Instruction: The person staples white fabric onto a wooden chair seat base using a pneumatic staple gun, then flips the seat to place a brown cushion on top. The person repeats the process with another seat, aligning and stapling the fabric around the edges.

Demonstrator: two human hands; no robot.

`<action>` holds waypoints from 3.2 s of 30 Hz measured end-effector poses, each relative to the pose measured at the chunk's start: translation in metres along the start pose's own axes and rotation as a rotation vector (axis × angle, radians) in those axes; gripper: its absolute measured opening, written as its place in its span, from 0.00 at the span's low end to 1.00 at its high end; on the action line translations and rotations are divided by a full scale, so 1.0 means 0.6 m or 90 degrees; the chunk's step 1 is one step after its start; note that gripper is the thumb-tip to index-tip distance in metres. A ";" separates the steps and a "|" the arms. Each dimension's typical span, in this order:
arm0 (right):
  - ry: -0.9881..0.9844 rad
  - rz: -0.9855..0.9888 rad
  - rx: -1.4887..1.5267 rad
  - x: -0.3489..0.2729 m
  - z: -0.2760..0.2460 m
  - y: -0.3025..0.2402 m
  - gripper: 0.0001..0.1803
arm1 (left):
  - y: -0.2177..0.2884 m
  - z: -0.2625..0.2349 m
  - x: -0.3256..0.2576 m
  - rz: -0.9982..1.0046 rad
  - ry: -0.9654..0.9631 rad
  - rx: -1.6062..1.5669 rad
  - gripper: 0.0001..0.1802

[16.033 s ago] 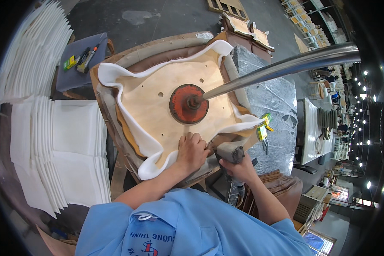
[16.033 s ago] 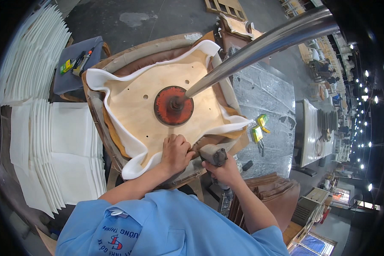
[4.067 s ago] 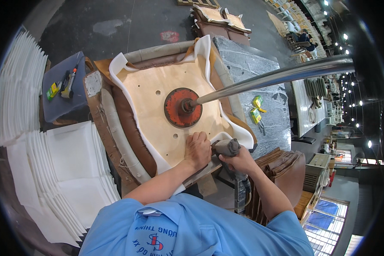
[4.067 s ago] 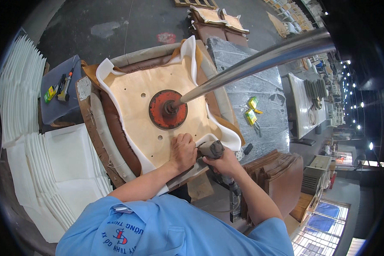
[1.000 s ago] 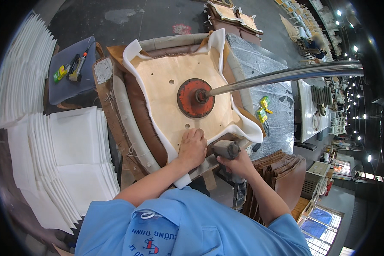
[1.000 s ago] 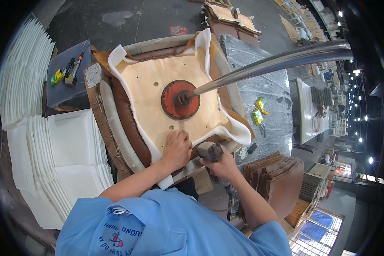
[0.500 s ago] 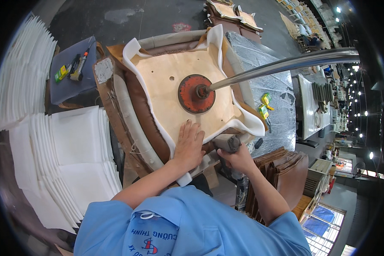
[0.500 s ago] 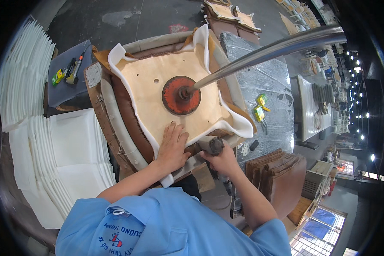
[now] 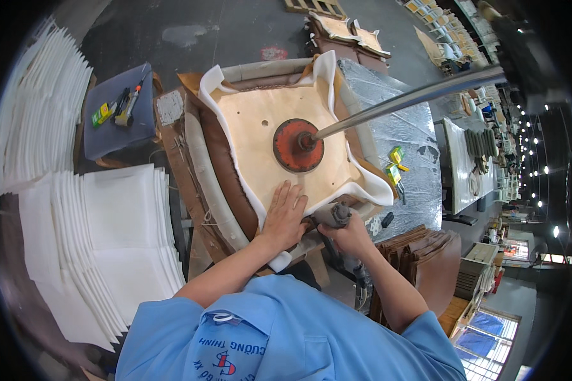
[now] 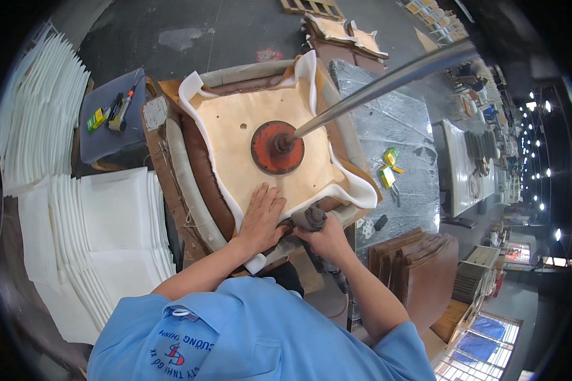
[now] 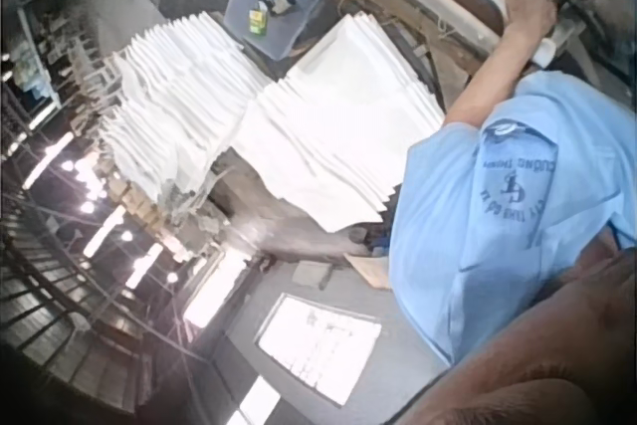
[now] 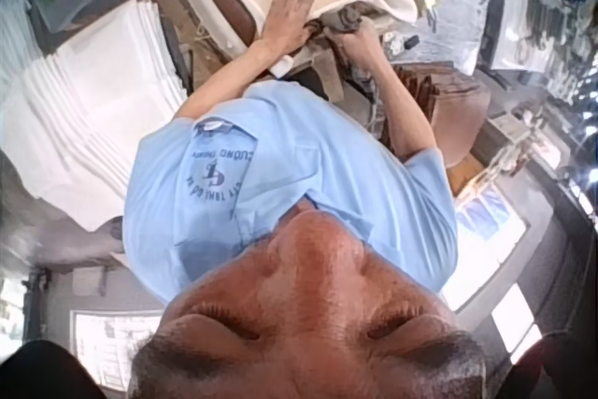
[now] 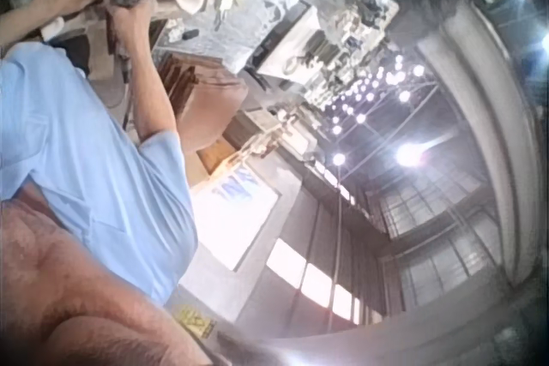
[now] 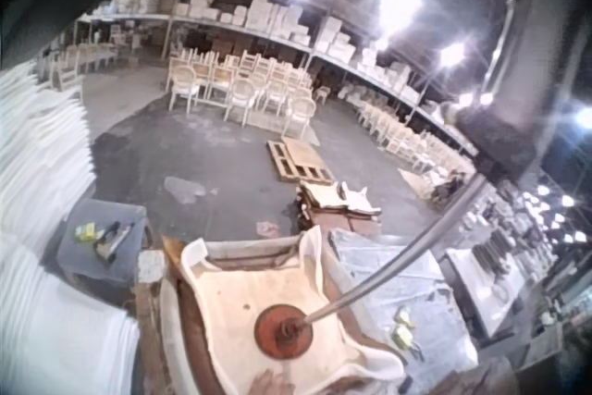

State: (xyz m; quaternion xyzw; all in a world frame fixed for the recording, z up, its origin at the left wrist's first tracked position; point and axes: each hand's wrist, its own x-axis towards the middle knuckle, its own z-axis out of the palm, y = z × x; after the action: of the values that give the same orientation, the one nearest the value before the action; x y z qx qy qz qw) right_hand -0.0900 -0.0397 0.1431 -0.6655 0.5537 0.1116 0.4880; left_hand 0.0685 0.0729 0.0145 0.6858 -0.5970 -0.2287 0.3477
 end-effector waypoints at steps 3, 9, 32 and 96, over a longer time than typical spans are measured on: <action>0.052 -0.028 0.125 -0.015 0.012 0.023 0.16 | -0.014 -0.019 -0.007 0.019 0.004 -0.014 0.38; 0.285 -0.106 0.322 -0.096 0.084 0.210 0.16 | 0.056 -0.083 -0.025 -0.053 -0.207 -0.129 0.34; 0.384 0.190 0.514 0.328 -0.295 0.746 0.13 | 0.148 0.109 -0.060 0.010 -0.076 0.307 0.43; 0.614 -0.176 -0.030 0.127 0.101 0.239 0.45 | -0.142 -0.160 -0.569 -0.547 0.065 -0.107 0.21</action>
State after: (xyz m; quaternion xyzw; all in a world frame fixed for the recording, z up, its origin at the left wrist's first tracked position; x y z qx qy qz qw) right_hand -0.1596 -0.0278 -0.0151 -0.7192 0.6204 -0.2619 0.1714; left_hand 0.1325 0.4302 -0.0211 0.8514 -0.2193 -0.3661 0.3048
